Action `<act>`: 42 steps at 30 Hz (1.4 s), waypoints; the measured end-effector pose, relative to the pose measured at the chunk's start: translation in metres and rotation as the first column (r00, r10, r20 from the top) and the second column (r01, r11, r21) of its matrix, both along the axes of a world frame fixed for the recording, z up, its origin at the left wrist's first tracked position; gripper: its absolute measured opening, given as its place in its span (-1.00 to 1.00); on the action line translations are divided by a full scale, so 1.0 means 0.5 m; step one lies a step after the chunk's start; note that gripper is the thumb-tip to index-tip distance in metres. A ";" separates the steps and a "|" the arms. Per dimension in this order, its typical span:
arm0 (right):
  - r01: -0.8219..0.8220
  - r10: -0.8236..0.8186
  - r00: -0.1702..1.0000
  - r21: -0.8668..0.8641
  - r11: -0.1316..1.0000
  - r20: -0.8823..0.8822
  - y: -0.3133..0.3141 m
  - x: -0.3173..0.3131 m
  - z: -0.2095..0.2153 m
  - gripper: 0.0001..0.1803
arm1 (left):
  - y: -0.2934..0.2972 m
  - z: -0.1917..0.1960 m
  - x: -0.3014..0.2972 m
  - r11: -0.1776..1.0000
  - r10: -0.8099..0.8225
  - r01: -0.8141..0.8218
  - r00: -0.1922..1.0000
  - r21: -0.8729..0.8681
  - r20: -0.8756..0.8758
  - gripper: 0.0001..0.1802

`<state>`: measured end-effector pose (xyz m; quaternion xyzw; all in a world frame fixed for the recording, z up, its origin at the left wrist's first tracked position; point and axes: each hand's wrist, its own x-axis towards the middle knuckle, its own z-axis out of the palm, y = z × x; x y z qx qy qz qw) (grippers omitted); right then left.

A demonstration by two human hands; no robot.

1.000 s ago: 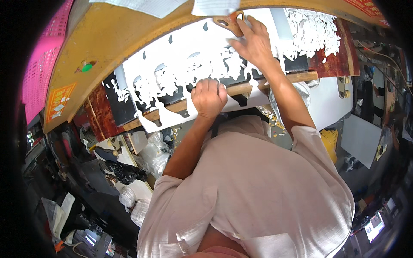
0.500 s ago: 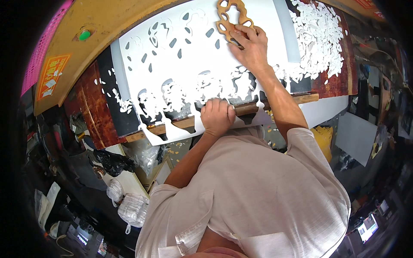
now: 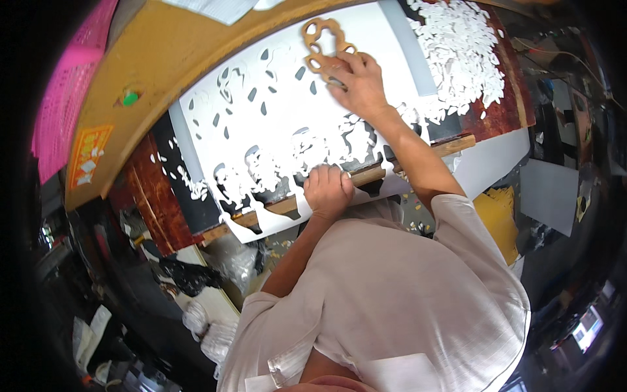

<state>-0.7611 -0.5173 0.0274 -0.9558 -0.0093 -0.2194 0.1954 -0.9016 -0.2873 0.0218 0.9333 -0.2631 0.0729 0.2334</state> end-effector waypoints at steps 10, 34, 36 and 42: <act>0.182 -0.194 0.981 0.468 0.865 -0.022 -0.019 -0.228 0.109 -0.36 | -0.003 -0.017 -0.007 0.998 0.011 -0.017 0.994 0.052 0.111 -0.82; 0.024 -0.029 0.995 0.048 0.999 0.094 -0.042 -0.452 -0.019 -0.85 | 0.001 -0.037 -0.017 0.994 0.091 -0.073 0.960 -0.076 0.265 -0.80; 0.031 -0.037 0.996 0.072 0.997 0.080 -0.045 -0.455 -0.019 -0.83 | 0.001 -0.046 -0.020 0.993 0.105 -0.093 0.971 -0.067 0.214 -0.80; 0.036 -0.038 0.999 0.125 0.991 0.013 -0.038 -0.453 -0.003 -0.80 | 0.009 -0.048 -0.024 0.995 0.086 -0.074 0.982 -0.070 0.171 -0.80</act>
